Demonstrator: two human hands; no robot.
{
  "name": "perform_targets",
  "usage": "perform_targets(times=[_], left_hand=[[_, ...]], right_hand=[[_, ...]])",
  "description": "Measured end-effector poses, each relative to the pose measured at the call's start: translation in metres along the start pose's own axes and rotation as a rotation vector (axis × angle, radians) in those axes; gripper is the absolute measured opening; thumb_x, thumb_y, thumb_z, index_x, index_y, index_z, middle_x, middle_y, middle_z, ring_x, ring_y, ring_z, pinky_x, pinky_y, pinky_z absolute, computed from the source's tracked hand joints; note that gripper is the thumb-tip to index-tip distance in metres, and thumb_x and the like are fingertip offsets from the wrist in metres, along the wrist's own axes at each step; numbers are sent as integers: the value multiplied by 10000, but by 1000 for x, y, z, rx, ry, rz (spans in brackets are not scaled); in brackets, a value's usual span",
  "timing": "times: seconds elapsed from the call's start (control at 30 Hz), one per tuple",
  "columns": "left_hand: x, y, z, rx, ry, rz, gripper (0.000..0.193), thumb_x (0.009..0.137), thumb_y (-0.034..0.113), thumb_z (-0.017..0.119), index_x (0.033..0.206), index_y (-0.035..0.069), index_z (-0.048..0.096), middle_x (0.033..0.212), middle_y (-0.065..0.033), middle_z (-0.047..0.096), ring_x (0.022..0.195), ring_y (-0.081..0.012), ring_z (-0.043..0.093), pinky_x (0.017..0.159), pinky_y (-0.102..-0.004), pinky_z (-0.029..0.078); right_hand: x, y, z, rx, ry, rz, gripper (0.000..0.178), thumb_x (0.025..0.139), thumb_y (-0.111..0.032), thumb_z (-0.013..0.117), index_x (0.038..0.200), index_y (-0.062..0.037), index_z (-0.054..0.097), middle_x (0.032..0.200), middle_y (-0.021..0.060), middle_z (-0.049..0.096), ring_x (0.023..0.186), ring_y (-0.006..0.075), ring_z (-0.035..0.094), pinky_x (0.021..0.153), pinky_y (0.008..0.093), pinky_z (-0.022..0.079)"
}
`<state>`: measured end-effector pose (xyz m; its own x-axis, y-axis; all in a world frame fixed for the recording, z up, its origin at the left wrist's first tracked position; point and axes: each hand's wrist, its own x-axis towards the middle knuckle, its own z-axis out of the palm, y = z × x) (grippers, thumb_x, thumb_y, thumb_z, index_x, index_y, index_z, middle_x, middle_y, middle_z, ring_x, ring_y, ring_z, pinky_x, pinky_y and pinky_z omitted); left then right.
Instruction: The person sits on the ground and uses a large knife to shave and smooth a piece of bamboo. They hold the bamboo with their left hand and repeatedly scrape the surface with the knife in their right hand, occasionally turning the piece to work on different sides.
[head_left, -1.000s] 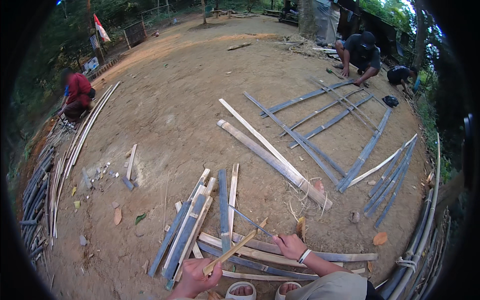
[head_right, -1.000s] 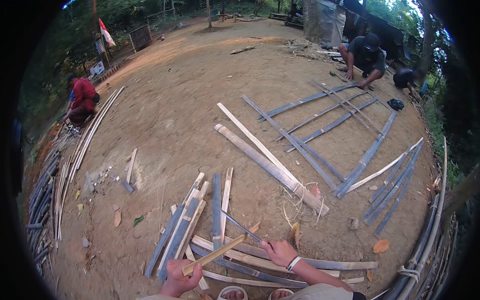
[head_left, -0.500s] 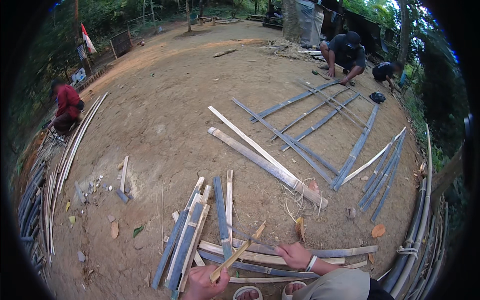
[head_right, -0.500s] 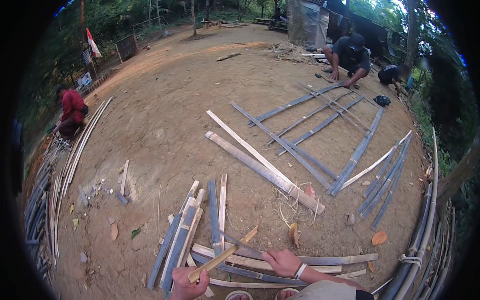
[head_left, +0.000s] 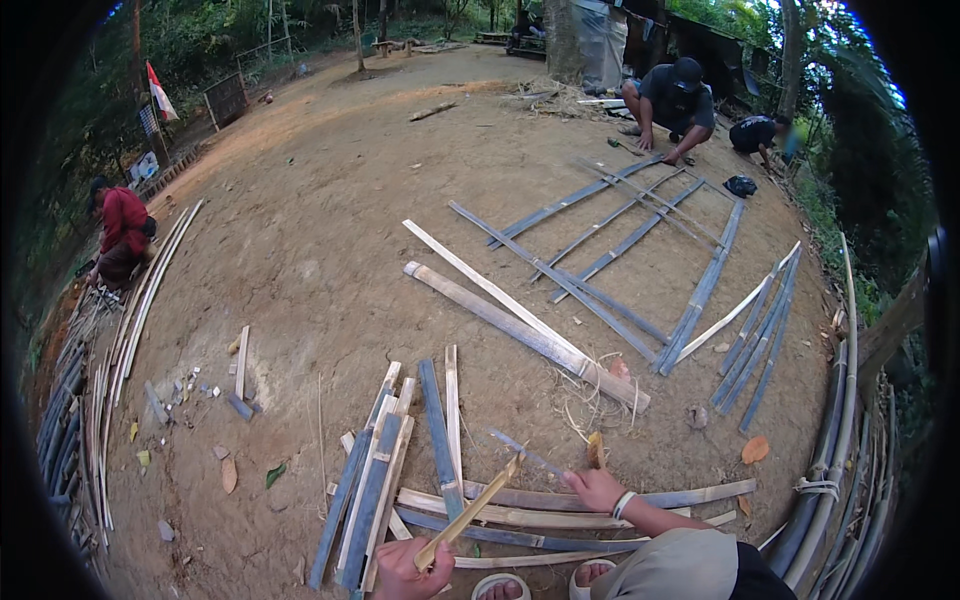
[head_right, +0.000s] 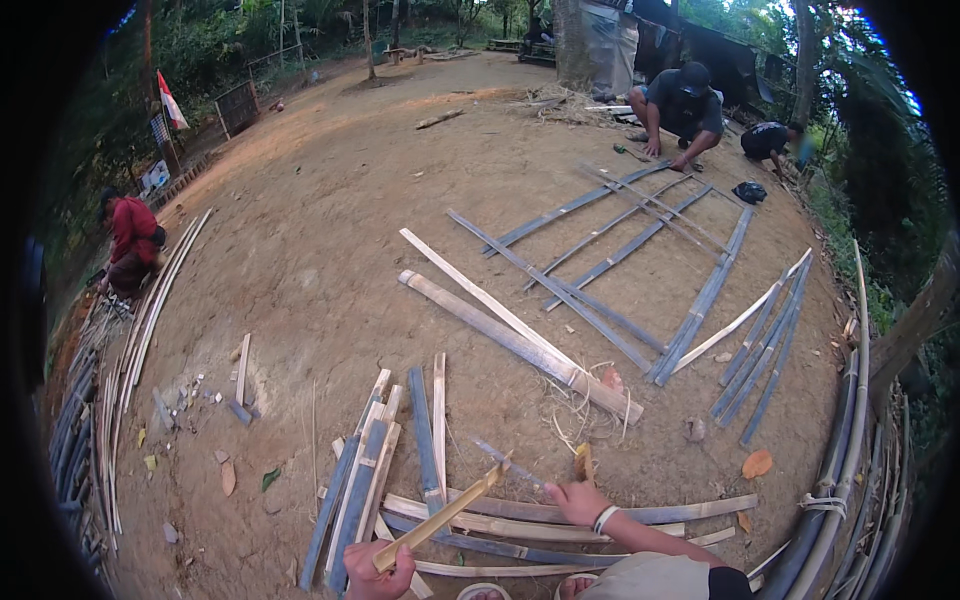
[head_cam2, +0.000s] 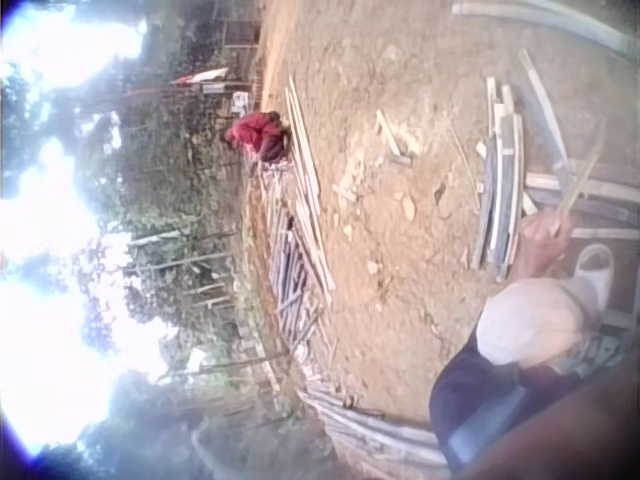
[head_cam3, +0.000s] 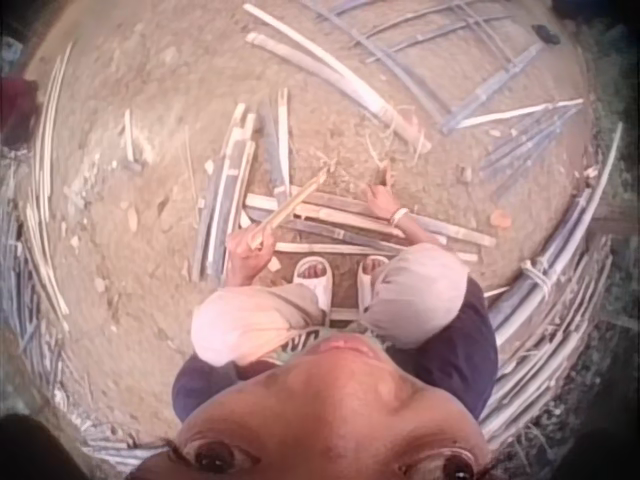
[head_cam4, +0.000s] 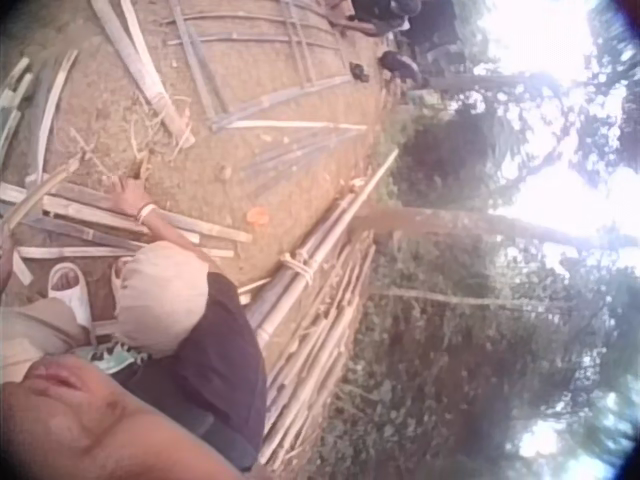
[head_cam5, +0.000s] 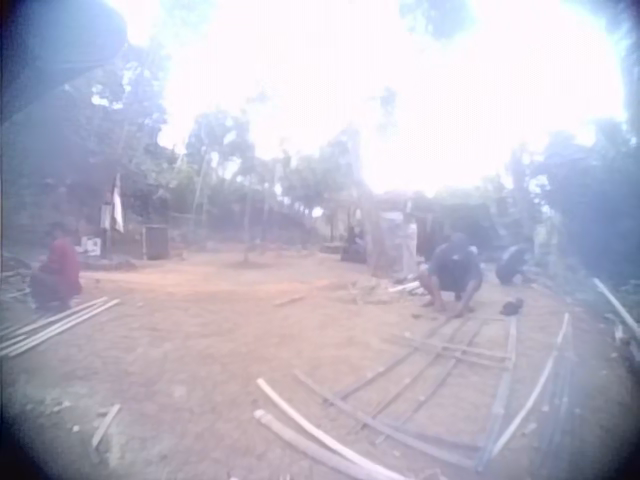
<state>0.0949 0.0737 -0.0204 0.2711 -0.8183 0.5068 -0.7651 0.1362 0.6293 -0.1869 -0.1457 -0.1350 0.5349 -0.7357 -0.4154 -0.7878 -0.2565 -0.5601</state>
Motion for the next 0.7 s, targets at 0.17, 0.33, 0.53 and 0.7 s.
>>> perform_targets(times=[0.17,0.33,0.53,0.7], left_hand=[[0,0,-2,-18,13,10,85,798,42,710,738,31,651,586,-122,561,493,-302,579,458,-398,441],[-4,3,-8,-44,-82,-229,71,835,77,688,800,15,685,634,-134,610,548,-271,626,497,-359,466],[7,14,-44,-432,-454,-907,148,901,140,649,904,-1,695,724,-83,689,646,-147,669,545,-296,520],[-6,20,-57,-1106,-440,-1314,294,922,233,626,962,-55,666,801,-174,699,639,-151,662,511,-258,522]], right_hand=[[9,21,14,-20,10,-36,658,1021,-522,334,855,8,687,800,273,659,824,469,643,790,523,497],[19,29,9,-27,-9,52,643,1020,-520,336,850,1,674,793,284,655,802,479,645,780,545,501],[-40,-45,14,-37,6,-199,521,997,-500,431,968,-23,638,772,255,660,736,453,653,702,530,522],[-74,-77,33,15,-54,-386,428,994,-457,473,957,-48,595,721,221,641,692,424,649,620,495,518]])
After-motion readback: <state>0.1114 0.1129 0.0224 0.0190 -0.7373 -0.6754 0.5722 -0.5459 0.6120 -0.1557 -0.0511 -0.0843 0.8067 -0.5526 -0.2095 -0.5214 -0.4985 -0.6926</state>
